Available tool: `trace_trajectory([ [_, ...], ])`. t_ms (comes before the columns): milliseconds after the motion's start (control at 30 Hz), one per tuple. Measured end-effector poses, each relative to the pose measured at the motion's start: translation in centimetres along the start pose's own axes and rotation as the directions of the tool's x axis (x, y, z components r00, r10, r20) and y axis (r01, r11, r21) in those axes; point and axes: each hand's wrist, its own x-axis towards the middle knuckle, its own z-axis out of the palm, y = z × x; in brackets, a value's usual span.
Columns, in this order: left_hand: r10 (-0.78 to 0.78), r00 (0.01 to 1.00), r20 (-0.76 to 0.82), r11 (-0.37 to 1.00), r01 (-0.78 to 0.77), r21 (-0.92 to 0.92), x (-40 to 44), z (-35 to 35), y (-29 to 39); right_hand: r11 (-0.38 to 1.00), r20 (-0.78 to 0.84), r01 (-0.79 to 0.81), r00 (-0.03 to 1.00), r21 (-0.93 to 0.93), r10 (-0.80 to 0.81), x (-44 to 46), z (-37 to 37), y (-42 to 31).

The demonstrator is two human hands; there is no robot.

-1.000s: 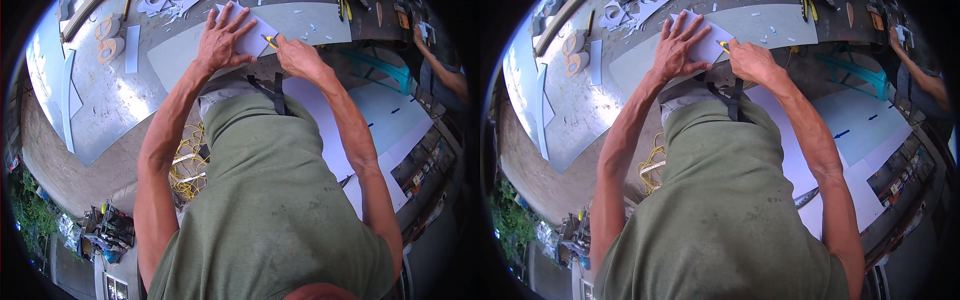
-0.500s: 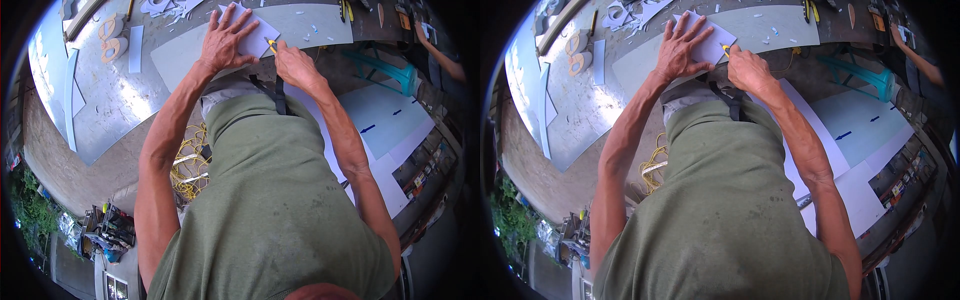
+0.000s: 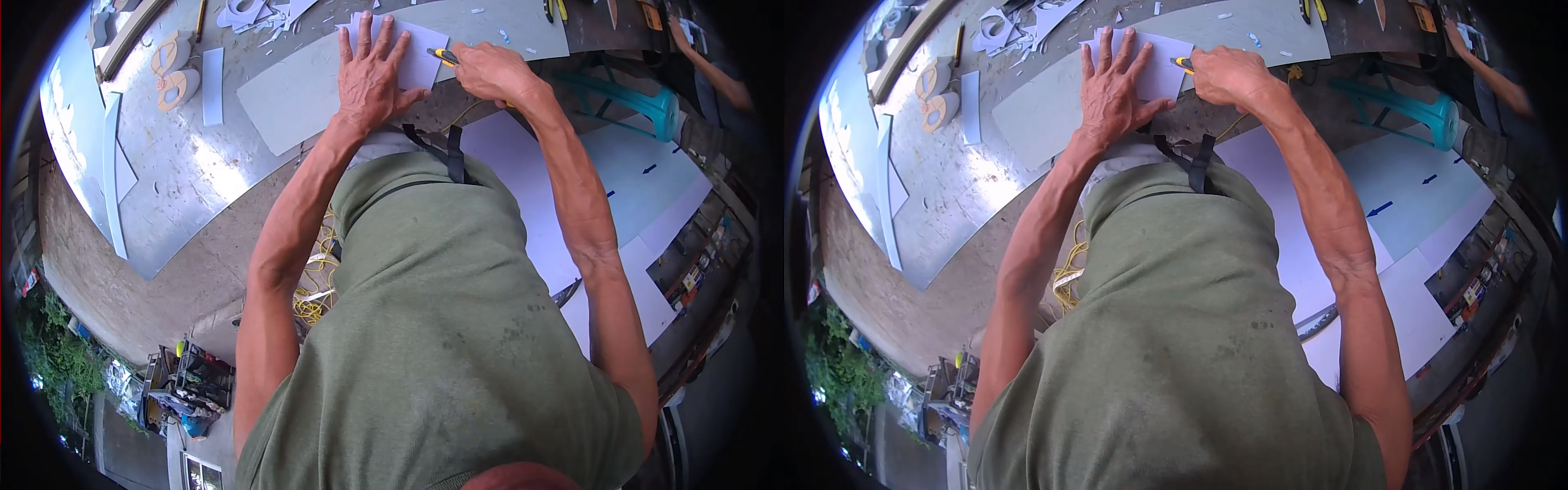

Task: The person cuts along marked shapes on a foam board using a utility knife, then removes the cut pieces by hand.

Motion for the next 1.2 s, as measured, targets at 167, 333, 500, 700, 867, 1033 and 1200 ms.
trace_trajectory([
  [167,0.195,0.981,-0.007,0.973,-0.194,-0.124,1.1,0.1,-2.5,0.991,-0.107,0.093,0.989,-0.099,-0.104,0.6,1.5,0.9],
  [333,0.197,0.98,-0.015,0.977,-0.197,-0.082,1.1,0.1,-2.4,0.995,-0.171,0.033,0.985,0.09,-0.017,-1.2,3.6,-0.4],
  [500,0.196,0.98,-0.006,0.978,-0.196,-0.072,1.0,0.4,-2.4,0.972,-0.287,0.078,0.958,0.222,-0.011,-0.9,6.1,-0.3],
  [700,0.2,0.98,-0.012,0.977,-0.2,-0.077,0.8,0.3,-2.5,0.963,-0.315,0.051,0.948,0.264,0.036,-0.9,6.6,-1.2],
  [867,0.179,0.984,0.023,0.982,-0.177,-0.066,0.9,0.4,-2.6,0.958,-0.223,-0.05,0.968,0.281,0.116,-1.7,5.1,-2.4],
  [1033,0.186,0.982,0.017,0.98,-0.184,-0.078,1.0,0.3,-2.7,0.996,-0.266,-0.01,0.963,0.089,0.034,-1.6,5.0,-1.1],
  [1200,0.18,0.984,0.008,0.981,-0.179,-0.075,1.3,0.5,-2.8,0.998,-0.193,0.052,0.98,0.032,-0.045,-1.2,3.8,0.0],
])
